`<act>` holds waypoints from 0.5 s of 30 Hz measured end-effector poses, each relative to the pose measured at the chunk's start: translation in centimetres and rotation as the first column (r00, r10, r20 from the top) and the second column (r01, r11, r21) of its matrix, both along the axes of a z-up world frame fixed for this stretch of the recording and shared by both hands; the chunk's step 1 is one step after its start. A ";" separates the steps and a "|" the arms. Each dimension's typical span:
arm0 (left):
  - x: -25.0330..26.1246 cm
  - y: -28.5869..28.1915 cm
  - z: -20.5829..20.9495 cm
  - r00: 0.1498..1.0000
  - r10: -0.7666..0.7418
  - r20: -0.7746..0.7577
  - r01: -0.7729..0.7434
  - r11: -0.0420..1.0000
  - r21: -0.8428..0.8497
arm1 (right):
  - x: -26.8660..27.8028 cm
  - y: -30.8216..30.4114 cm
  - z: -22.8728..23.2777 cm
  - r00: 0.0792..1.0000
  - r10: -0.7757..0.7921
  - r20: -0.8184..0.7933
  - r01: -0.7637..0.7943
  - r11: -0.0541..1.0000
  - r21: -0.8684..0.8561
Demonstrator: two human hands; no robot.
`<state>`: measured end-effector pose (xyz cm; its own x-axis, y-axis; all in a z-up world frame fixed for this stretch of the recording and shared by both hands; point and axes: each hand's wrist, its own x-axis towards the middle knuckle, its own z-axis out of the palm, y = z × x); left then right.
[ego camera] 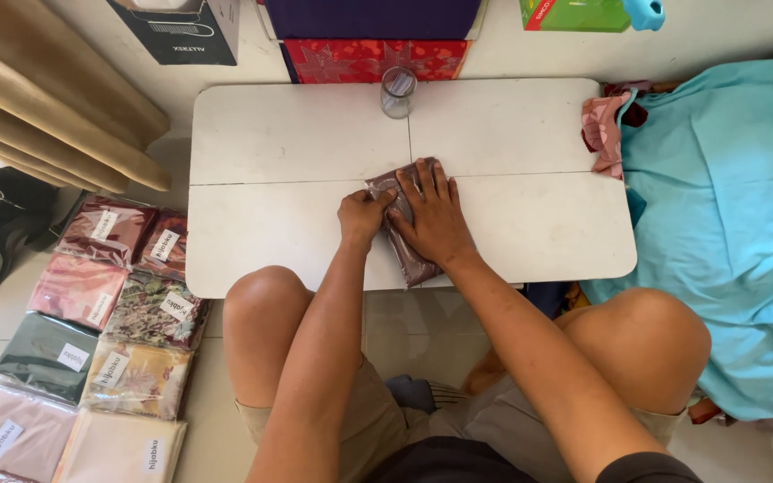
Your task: The person uses a lint roller to clean a piece of brown fabric, folds it into a small rectangle, places it inside a clear plastic sleeve, and attaches a white label to the finished package.
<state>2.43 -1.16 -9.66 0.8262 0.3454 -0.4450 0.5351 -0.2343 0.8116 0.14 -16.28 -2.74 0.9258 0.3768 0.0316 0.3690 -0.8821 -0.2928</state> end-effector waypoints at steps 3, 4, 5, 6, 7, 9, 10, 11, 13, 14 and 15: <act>0.1 0.0 0.0 1.000 0.001 -0.009 -0.001 1.000 0.004 | 0.1 0.0 -0.2 1.000 0.000 0.000 0.000 1.000 -0.006; 0.1 0.0 0.0 1.000 0.002 -0.012 -0.002 1.000 0.004 | 0.1 0.0 -0.3 1.000 0.002 -0.001 -0.002 1.000 -0.009; 0.1 0.0 0.1 1.000 0.001 -0.014 -0.001 1.000 0.004 | 0.1 0.0 -0.3 1.000 0.001 -0.003 -0.001 1.000 -0.009; 0.1 0.0 0.2 1.000 -0.006 -0.012 0.007 1.000 0.007 | 0.1 -0.1 -0.3 1.000 0.002 -0.010 -0.002 1.000 -0.019; 0.1 0.1 0.4 1.000 -0.014 -0.009 0.014 1.000 0.011 | 0.1 -0.1 -0.2 1.000 0.004 -0.016 -0.004 1.000 -0.029; 0.2 0.1 0.0 1.000 -0.012 -0.010 0.012 1.000 0.017 | 0.1 -0.1 -0.3 1.000 0.004 -0.015 -0.004 1.000 -0.021; 0.2 0.1 -0.2 1.000 -0.010 -0.010 0.010 1.000 0.022 | 0.2 -0.1 -0.4 1.000 0.005 -0.013 -0.005 1.000 -0.015; 0.2 0.1 -0.1 1.000 -0.011 -0.010 0.011 1.000 0.022 | 0.2 -0.1 -0.4 1.000 0.004 -0.013 -0.004 1.000 -0.015; 0.2 0.0 0.2 1.000 -0.006 -0.019 0.006 0.999 0.032 | 0.2 0.0 -0.4 1.000 -0.001 -0.018 0.001 1.000 -0.026; 0.2 0.1 0.0 1.000 -0.006 -0.019 0.007 0.999 0.031 | 0.1 0.0 -0.5 1.000 -0.002 -0.018 0.001 1.000 -0.026; 0.3 0.1 -0.1 1.000 -0.008 -0.023 0.009 0.999 0.035 | 0.1 0.0 -0.5 1.000 -0.001 -0.012 0.001 0.999 -0.033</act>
<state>2.72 -1.08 -9.74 0.8189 0.3541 -0.4516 0.5513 -0.2667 0.7905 0.29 -16.28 -3.28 0.9264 0.3765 0.0085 0.3648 -0.8917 -0.2680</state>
